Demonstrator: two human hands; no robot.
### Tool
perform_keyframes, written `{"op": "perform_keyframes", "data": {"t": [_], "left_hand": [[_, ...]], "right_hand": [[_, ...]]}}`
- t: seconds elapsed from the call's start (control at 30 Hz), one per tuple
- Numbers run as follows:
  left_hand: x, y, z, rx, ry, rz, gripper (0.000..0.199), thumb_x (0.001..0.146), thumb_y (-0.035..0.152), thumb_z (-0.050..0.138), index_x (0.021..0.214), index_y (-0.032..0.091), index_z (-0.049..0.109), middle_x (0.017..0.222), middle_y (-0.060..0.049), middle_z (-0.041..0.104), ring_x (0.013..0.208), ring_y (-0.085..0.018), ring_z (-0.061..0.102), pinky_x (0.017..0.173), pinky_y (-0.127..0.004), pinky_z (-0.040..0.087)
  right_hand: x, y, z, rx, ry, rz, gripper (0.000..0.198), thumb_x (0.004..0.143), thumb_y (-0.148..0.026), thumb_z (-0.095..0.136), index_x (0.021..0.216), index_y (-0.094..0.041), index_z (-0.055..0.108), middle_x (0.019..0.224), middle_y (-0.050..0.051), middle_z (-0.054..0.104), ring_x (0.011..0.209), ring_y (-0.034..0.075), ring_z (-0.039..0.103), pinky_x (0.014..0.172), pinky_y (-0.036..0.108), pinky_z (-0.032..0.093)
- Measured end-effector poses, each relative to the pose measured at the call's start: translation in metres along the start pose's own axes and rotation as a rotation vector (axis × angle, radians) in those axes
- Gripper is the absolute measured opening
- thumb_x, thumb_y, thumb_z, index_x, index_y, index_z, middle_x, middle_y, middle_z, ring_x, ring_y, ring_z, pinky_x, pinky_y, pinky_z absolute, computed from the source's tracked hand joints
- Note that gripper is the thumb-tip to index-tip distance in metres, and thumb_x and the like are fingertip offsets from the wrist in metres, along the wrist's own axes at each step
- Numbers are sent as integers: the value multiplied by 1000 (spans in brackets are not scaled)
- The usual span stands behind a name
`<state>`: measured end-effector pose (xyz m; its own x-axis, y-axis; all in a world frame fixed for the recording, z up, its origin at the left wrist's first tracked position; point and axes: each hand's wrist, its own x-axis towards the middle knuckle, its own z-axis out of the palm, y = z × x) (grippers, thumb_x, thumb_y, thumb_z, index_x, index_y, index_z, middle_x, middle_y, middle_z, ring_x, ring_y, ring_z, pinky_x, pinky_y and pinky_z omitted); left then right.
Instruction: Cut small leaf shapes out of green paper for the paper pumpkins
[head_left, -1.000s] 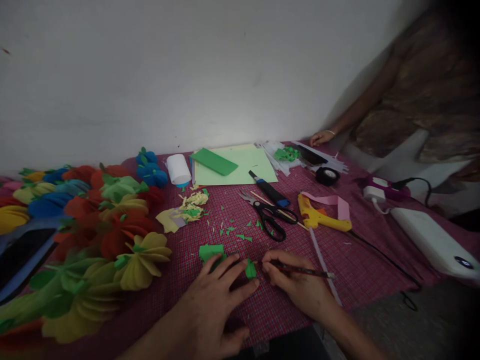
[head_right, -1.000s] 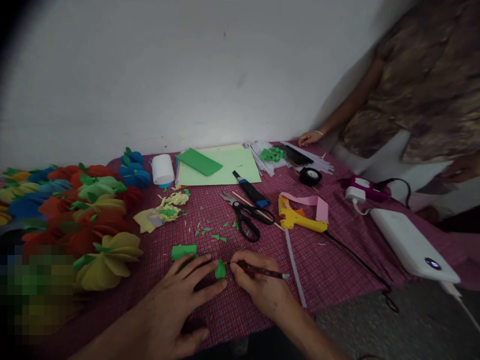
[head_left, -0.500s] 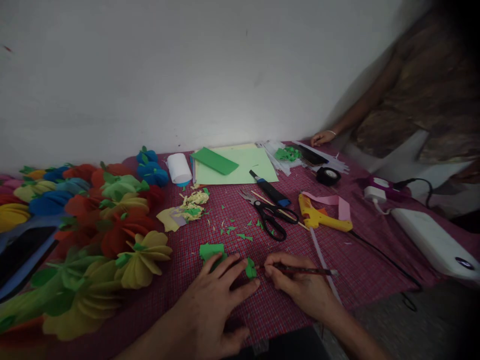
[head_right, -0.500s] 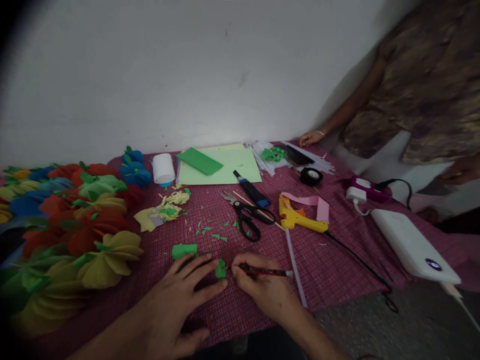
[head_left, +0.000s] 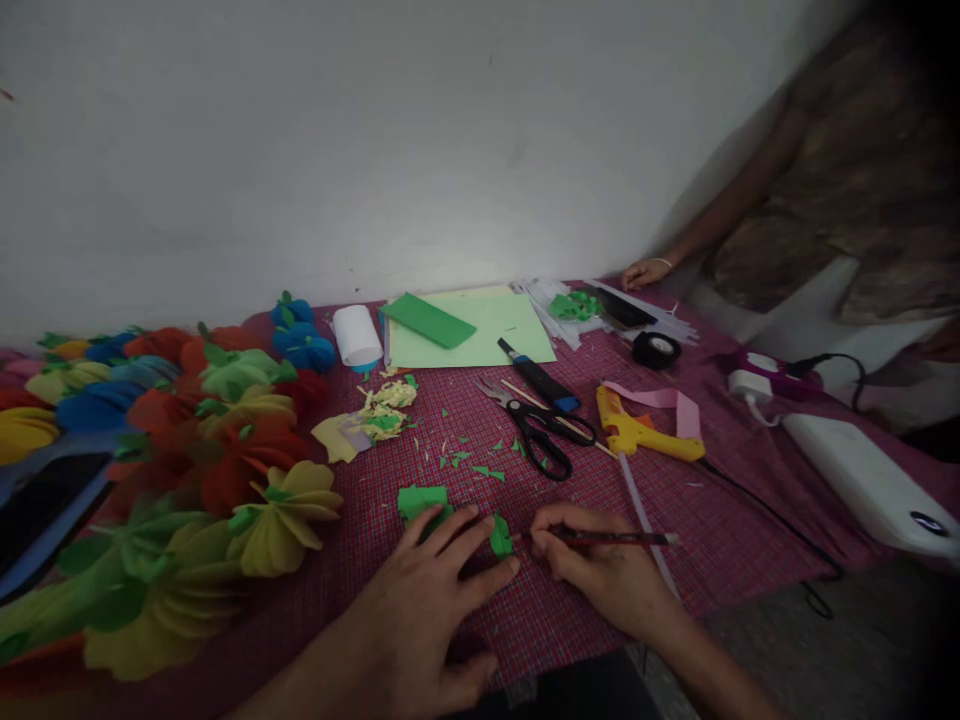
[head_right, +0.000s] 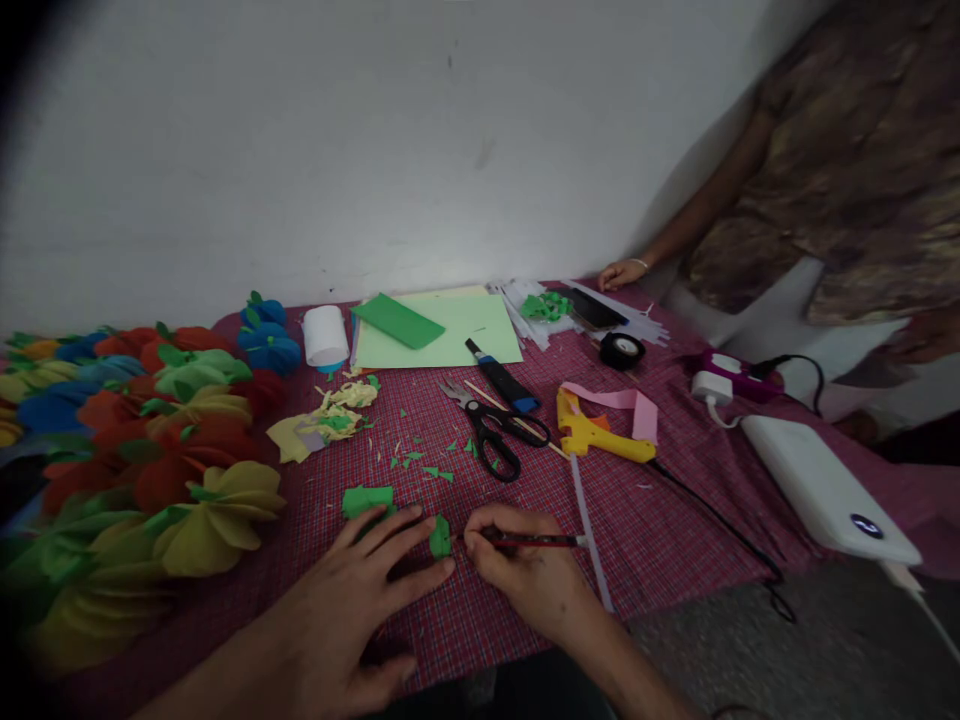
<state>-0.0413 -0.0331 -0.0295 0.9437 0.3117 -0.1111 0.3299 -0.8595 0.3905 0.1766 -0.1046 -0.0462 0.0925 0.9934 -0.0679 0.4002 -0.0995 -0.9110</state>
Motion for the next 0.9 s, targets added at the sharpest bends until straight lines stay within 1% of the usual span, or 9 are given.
{"op": "perform_keyframes", "data": {"t": [0.1,0.3,0.43,0.53,0.67,0.77,0.9], "left_hand": [[0,0,0,-7,15,6,80,68,36,67,139,35,30,147,-5,30,134,-32,23,107,-57,14],[0,-1,1,-22,28,11,79,68,36,66,139,34,31,148,-5,29,134,-33,23,107,-57,14],[-1,-1,2,-27,39,14,78,69,36,66,138,34,32,147,-5,30,134,-33,24,106,-58,14],[-1,-1,1,-30,49,23,76,69,37,66,138,35,33,148,-4,29,133,-34,25,106,-58,15],[-1,0,0,-24,28,27,77,67,37,67,137,35,35,148,-5,28,134,-34,24,107,-58,14],[-1,1,-2,-15,4,14,80,66,36,69,138,35,33,148,-7,27,135,-33,22,106,-58,14],[-1,1,-3,-24,-1,9,79,66,37,69,137,35,33,148,-7,29,134,-33,23,106,-59,14]], "right_hand": [[0,-1,0,-22,-9,-8,13,82,-23,52,75,-21,62,63,-3,58,57,12,52,52,20,41],[-1,-2,1,-71,-4,-52,13,81,-23,52,75,-21,63,67,-2,62,64,14,56,59,22,44],[-2,2,1,-22,26,-24,14,82,-24,51,76,-21,63,62,-3,58,57,12,52,53,21,42],[-2,2,0,-5,22,-13,14,82,-24,51,76,-21,63,60,-4,56,54,11,50,51,21,40],[-2,0,0,-15,-8,-24,12,79,-20,52,73,-20,62,62,-3,58,57,12,52,52,21,40],[-2,0,1,-23,-23,-40,12,79,-19,52,73,-20,62,63,-3,59,58,12,53,53,21,41],[-2,-2,0,-51,-35,-55,12,79,-19,52,72,-20,62,63,-3,59,59,12,54,55,21,42]]}}
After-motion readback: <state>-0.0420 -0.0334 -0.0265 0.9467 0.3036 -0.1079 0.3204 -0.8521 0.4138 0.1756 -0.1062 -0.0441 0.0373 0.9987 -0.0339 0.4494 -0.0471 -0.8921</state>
